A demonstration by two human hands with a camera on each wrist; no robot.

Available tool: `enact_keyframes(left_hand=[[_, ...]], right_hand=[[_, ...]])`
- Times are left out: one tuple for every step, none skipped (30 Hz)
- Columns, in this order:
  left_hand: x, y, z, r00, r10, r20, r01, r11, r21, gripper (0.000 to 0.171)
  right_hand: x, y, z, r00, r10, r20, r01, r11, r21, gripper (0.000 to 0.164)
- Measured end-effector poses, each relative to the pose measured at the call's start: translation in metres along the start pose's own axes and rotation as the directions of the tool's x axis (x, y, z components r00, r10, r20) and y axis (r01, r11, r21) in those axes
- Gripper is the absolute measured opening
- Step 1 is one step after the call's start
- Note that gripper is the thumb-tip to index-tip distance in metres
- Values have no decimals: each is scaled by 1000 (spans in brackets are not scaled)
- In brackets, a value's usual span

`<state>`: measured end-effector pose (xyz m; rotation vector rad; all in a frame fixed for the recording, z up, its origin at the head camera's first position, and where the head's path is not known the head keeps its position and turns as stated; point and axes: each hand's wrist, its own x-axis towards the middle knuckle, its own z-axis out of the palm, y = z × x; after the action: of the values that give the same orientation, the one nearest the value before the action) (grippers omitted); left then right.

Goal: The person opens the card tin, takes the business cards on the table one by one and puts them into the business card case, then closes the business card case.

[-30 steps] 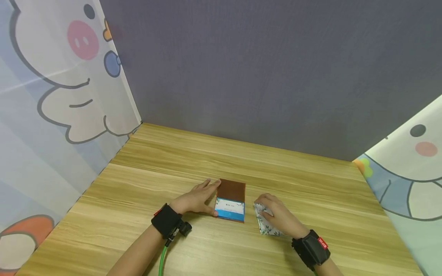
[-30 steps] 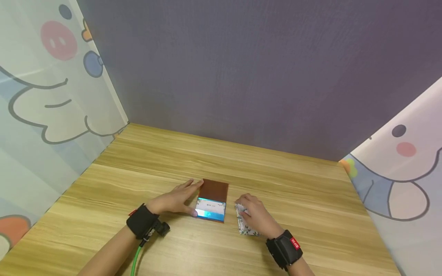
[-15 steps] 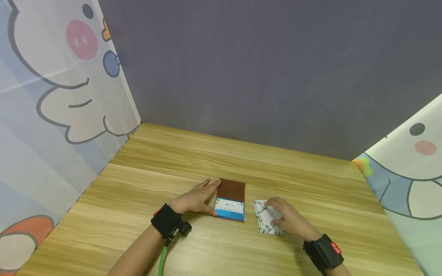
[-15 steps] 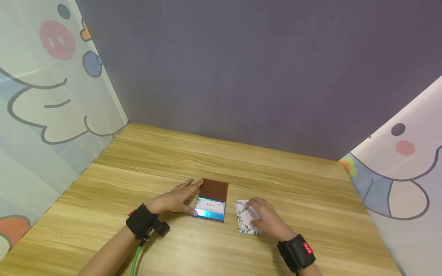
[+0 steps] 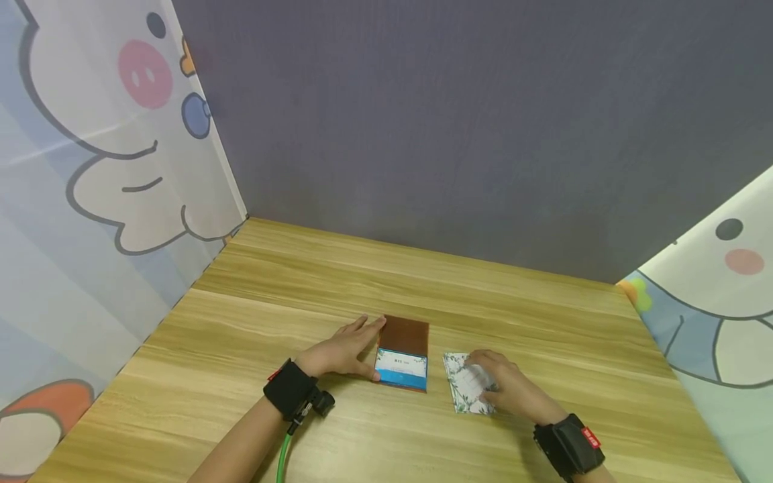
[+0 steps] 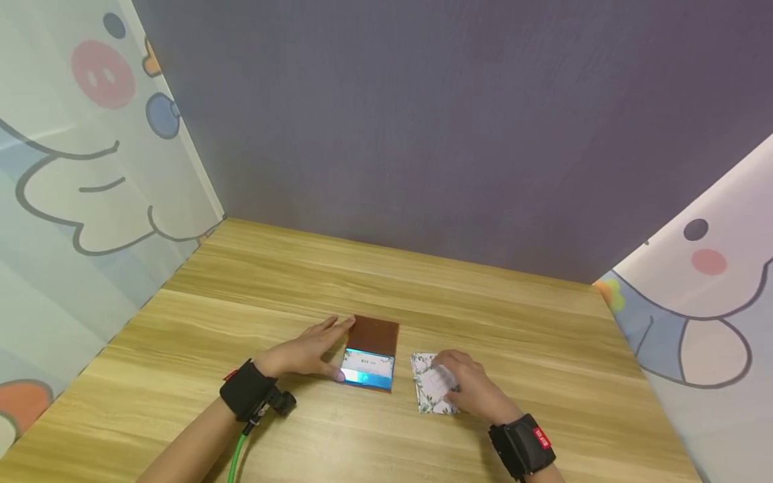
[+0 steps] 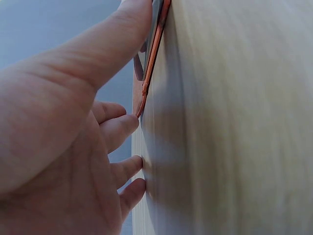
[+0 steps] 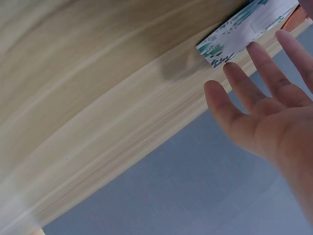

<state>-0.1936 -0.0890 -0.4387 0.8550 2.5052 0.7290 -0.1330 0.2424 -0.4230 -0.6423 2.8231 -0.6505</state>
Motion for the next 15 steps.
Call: enact_keyframes(left_hand=[[0,0,0,1000,1,0,-1,1000,3,102],[0,0,0,1000,3,-1,-3,1000,5,102],[0,0,0,1000,2,-2,-2,1000,6,102],[0,0,0,1000,2,-3,-2,1000,5,101],[0,0,0,1000,1,-2,-1,1000,5,101],[0,0,0,1000,1,-3,-1,1000,6,101],[0,1,-1,1000,0,-2,0,1000,6,101],[0,1,0,1000,-1,-2,1,1000,5,101],[0,1,0,1000,-3,0,3,1000,5,101],[0,1,0,1000,-2,0,2,1000,4,101],[0,1,0,1000,-3,0,3,1000,5,101],[0,1,0,1000,-2,0,2,1000,4,101],[0,1,0,1000,-2,0,2,1000,4,101],[0,1,0,1000,-1,-1,1,1000,3,101],[0,0,0,1000,-1,-1,1,1000,5,102]], right_hand=[[0,0,1,1000,9,-1,-9,1000,-3,56],[0,0,1,1000,16,-2,-16,1000,-3,56],[0,0,2,1000,23,-4,-23,1000,-6,55],[0,0,2,999,33,-6,-33,999,-5,55],[1,0,2,999,36,-8,-36,999,-7,55],[1,0,2,999,40,-11,-40,999,-8,55],[2,0,2,999,36,-14,-36,999,-15,55],[2,0,2,999,35,-16,-35,999,-16,55],[2,0,2,999,34,-18,-34,999,-24,55],[2,1,2,999,30,-20,-30,999,-29,55],[2,1,2,999,26,-21,-26,999,-30,55],[3,2,2,1000,22,-22,-23,999,-31,55],[3,2,2,1000,20,-23,-21,999,-31,55],[3,2,2,999,23,-24,-24,999,-28,55],[3,2,2,999,23,-26,-24,999,-30,54]])
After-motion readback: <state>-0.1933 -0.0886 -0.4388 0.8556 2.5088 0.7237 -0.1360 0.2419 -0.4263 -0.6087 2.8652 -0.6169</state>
